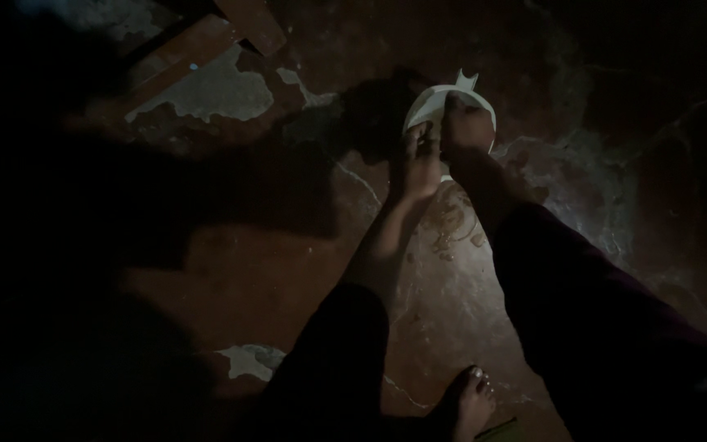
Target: The person wipes a rectangular tray on a table with a cloth, then washes the cloth in a bowl on the floor and wrings it out. They continue wiping the tray and the table surface. Finally, they place a vase with artificial flowers on the tray and wipe the vase and flowers.
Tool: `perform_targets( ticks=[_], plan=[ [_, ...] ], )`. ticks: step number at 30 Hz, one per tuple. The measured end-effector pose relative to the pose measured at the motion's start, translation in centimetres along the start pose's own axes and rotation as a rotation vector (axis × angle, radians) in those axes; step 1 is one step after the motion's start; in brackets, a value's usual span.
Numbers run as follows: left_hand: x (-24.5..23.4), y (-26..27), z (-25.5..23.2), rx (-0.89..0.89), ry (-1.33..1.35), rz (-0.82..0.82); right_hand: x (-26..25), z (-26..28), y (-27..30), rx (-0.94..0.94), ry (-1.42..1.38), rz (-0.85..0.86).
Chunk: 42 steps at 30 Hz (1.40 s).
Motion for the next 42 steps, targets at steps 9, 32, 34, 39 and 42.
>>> perform_targets(
  ticks=[9,32,34,39,42],
  plan=[
    [-1.3,2.0,-7.4,-0.287,-0.005,0.214,3.9,-4.0,-3.4,-0.21,0.328,0.122],
    [-12.4,3.4,-22.1,-0.149,0.026,-0.058,-3.9,3.8,5.2,0.255,-0.505,0.232],
    [-12.5,3.3,-22.5,-0.157,0.043,-0.042,-4.0,4.0,5.3,0.262,-0.415,0.156],
    [-11.5,3.5,-21.7,-0.166,-0.009,-0.032,-4.6,4.4,3.5,-0.448,0.242,-0.139],
    [-10.3,4.2,-19.8,-0.149,0.077,-0.047,-3.9,1.4,1.7,-0.295,0.18,-0.221]
  ],
)
Point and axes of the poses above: each hand's wrist, its own y-axis away from the middle knuckle, its own x-axis out of the palm, z = x × y, the point moved 7 cm from there along -y, towards the middle knuckle, and after that the axes turned 6 degrees about x, right-handed, at the moved point
